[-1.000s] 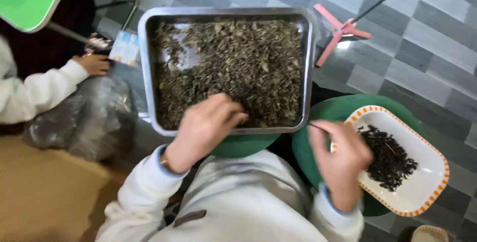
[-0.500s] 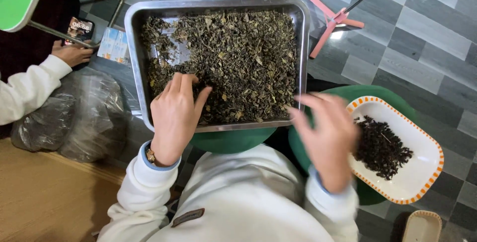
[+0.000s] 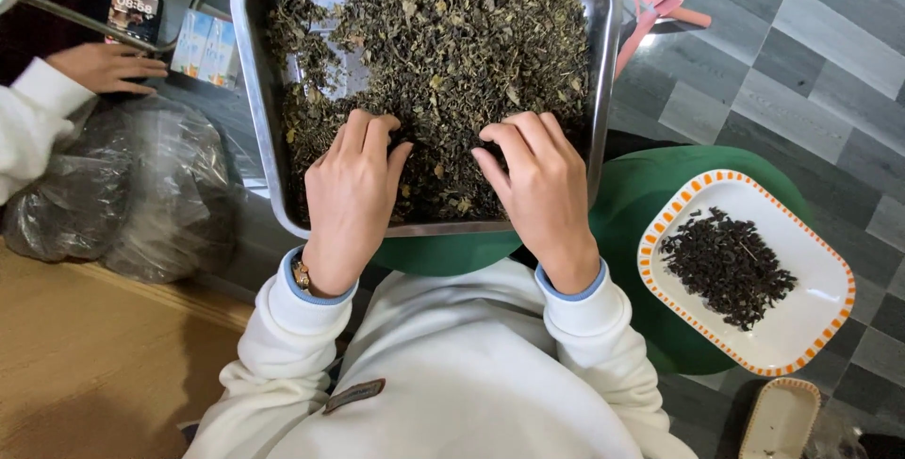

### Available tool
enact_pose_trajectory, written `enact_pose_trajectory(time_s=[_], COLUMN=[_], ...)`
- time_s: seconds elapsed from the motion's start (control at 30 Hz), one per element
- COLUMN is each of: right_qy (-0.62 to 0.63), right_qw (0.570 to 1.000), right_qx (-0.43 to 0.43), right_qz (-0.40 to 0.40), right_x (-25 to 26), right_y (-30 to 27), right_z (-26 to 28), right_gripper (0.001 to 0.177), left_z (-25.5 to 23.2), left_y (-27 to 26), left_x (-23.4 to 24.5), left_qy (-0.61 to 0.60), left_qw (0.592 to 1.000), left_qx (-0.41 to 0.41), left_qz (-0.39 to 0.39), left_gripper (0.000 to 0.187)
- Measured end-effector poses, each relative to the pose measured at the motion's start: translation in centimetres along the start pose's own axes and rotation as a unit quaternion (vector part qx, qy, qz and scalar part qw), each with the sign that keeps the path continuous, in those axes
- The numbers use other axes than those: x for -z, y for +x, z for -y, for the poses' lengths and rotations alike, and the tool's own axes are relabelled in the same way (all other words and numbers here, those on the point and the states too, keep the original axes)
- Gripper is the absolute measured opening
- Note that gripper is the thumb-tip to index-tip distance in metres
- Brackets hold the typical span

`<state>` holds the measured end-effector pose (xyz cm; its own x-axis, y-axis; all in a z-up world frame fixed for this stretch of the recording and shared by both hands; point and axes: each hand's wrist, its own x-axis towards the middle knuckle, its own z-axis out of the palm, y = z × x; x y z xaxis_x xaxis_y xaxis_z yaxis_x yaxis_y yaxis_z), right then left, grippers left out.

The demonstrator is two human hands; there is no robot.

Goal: Sorting dried tea leaves by hand to remove stems and impurities from a metal tray into a separate bowl.

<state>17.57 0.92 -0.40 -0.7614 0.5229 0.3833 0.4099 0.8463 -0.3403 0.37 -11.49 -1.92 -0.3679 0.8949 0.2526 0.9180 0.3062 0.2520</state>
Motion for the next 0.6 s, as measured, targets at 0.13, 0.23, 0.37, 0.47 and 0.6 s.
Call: enact_pose_trajectory(time_s=[0.13,0.23,0.37,0.47,0.6], right_qy=[0.009,0.017,0.028,0.031,0.045], right_qw=[1.0,1.0,0.999,0.999,0.998], right_qx=[0.006,0.008,0.01,0.012,0.005], right_qz=[-0.014,-0.021,-0.035,-0.04,-0.038], right_x=[-0.2,-0.2,-0.3,-0.2,0.3], right_y=[-0.2,-0.2,-0.4,-0.4,-0.3], right_z=[-0.4,-0.3,-0.5,-0.5,-0.2], right_gripper=[0.013,0.011,0.01,0.011,0.013], left_z=[0.1,0.1,-0.2,-0.5,-1.5], left_y=[0.0,-0.1,-0.1,-0.3,-0.1], left_x=[0.1,0.6,1.1,0.6,0.3], left_qy=[-0.002,-0.013,-0.022,-0.053,-0.132], left_qw=[1.0,1.0,0.999,0.997,0.985], left_qx=[-0.006,-0.015,-0.027,-0.034,-0.1], left_qz=[-0.005,-0.016,-0.042,-0.042,-0.041], left_gripper=[0.02,0.018,0.017,0.014,0.009])
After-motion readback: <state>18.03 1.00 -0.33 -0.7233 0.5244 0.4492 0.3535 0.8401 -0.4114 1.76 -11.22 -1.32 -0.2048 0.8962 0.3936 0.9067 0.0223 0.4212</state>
